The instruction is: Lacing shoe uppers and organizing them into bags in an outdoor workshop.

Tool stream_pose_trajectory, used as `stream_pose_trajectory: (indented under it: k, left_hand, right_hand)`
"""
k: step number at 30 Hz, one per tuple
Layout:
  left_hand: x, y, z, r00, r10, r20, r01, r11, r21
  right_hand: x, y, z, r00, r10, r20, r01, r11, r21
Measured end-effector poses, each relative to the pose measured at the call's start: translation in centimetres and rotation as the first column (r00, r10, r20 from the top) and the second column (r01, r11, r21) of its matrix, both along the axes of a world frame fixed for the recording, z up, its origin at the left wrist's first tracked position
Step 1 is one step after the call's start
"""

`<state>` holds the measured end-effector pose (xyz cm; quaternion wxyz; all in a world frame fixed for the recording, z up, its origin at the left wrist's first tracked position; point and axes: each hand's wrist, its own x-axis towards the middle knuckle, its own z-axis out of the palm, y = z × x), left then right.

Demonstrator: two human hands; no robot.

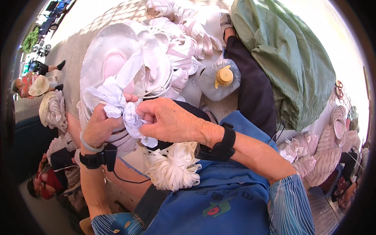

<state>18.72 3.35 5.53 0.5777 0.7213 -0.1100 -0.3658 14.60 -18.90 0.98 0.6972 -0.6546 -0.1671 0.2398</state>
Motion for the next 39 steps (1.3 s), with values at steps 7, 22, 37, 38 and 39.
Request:
stream_pose_trajectory:
  k: [7,22,37,38,39]
  left_hand:
    - [-0.1,1.4,-1.2,0.967,0.148,-0.206,-0.163,0.985,-0.057]
    - [-0.2,-0.1,-0.6,0.966,0.218,-0.138,-0.228,0.972,-0.059]
    - [0.0,0.1,-1.4,0.997,0.074,-0.028,-0.074,0.997,-0.018]
    - [-0.1,0.1,-1.4,0.997,0.075,-0.032,-0.076,0.997,-0.019]
    - [-0.1,0.0,-1.3,0.992,0.102,-0.071,-0.105,0.993,-0.043]
  right_hand:
    - [0.5,-1.3,-0.6,0.857,0.147,-0.493,-0.022,0.968,0.251]
    - [0.5,1.0,-0.1,0.865,-0.128,0.485,0.292,0.915,-0.279]
    - [1.7,0.1,-3.6,0.529,0.390,-0.754,0.238,0.785,0.572]
    - [1.6,0.2,-3.8,0.525,0.389,-0.757,0.240,0.786,0.570]
    - [1.6,0.2,-4.3,0.501,0.437,-0.747,0.255,0.750,0.610]
